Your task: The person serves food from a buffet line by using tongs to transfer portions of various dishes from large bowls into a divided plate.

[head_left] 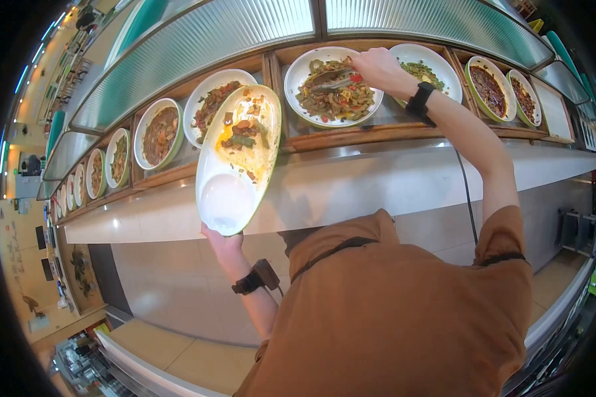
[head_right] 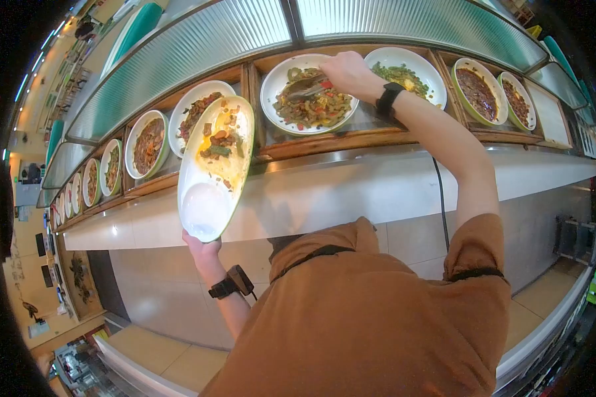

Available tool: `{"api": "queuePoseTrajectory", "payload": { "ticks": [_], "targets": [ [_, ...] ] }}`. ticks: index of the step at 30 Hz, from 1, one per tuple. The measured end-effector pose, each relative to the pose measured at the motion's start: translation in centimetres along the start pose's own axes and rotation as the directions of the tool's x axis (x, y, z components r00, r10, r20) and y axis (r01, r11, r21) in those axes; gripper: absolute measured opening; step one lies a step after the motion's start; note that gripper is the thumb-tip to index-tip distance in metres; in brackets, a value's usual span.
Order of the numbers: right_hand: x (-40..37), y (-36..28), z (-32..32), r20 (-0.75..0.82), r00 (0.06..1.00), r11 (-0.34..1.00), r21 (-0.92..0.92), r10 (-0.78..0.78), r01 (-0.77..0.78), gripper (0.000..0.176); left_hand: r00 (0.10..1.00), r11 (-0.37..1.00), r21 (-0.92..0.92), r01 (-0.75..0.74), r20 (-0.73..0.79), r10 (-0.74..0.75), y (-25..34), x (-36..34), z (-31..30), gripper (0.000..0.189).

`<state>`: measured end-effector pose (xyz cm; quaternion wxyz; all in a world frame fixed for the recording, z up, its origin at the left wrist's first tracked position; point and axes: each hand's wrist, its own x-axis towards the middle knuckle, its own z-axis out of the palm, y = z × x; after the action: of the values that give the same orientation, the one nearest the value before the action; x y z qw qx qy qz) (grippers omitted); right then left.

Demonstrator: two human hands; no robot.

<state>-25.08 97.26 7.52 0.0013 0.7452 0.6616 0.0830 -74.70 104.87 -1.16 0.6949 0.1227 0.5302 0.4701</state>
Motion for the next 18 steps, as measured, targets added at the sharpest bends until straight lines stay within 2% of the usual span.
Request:
{"api": "queuePoseTrajectory", "payload": {
  "ticks": [4,7,10,13,16,18],
  "targets": [
    [-1.6,1.0,-0.9,0.019,0.996,0.996,0.033,0.087,-0.088,0.01,0.998,0.996,0.087,-0.022,0.056,0.017,0.0,-0.3,0.4,0.043],
    [-2.7,2.3,-0.6,0.016,0.997,0.996,0.042,0.079,-0.08,0.009,0.999,1.0,0.016,0.002,0.049,-0.002,0.1,-0.7,0.6,0.043],
    [-3.5,3.2,-0.3,0.014,1.0,0.999,-0.023,0.025,-0.025,0.009,1.0,1.0,0.022,0.002,0.006,-0.002,0.1,-0.9,1.1,0.044],
    [-4.2,3.0,-0.7,0.04,0.999,0.994,-0.109,0.026,-0.021,0.01,0.999,0.999,-0.002,0.037,0.037,-0.036,0.1,-0.3,0.8,0.044],
    [-4.4,3.1,0.1,0.045,0.998,0.991,-0.125,0.048,-0.042,0.011,0.998,1.0,0.011,0.014,0.064,-0.015,-0.1,0.2,0.4,0.045],
    [-4.5,3.2,0.2,0.043,0.991,0.989,-0.085,0.125,-0.121,0.011,1.0,0.999,-0.026,0.023,-0.002,-0.023,-0.1,-0.2,0.5,0.046]
  ]
}}
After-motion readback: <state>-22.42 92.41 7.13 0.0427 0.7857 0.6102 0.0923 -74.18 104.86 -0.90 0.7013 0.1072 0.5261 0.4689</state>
